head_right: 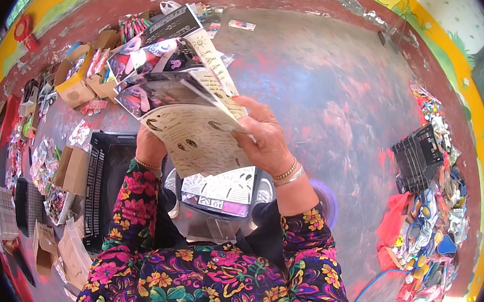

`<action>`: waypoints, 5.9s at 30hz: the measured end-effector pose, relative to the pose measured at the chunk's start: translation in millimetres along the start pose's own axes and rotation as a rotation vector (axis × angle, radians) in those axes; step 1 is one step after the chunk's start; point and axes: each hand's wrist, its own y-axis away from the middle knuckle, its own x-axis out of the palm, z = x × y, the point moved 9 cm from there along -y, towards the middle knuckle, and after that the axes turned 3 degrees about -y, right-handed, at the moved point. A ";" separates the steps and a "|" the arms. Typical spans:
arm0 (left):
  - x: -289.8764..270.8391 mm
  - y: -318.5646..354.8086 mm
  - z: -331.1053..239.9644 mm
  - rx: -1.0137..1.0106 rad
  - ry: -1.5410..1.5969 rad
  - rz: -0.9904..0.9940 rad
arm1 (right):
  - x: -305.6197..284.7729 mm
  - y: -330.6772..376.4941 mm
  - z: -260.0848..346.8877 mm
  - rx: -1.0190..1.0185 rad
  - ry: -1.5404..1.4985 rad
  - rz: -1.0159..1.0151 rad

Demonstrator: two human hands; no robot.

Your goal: The person sorts through papers and stickers, placing them into a black crate. They then handle a blue hose and a purple bucket, followed by picking up and opening a box containing a pink eyeliner pencil.

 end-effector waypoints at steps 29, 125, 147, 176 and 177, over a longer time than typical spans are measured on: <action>34.1 11.8 22.7 -0.372 0.387 -0.226 | 12.2 41.5 -134.6 0.743 -0.633 -0.228; -55.6 8.7 -100.9 0.106 0.072 -0.859 | 211.8 322.6 -336.7 0.797 0.370 1.315; 15.3 -30.5 -8.1 -0.238 0.182 -0.313 | 31.5 8.4 -162.7 0.877 -0.463 -0.067; -25.5 -32.3 -48.9 0.126 -0.018 -0.622 | -7.5 58.5 -207.0 1.107 -0.552 -0.211; -34.6 -29.0 -64.6 0.264 -0.121 -0.676 | -12.3 70.1 -214.8 1.143 -0.521 -0.256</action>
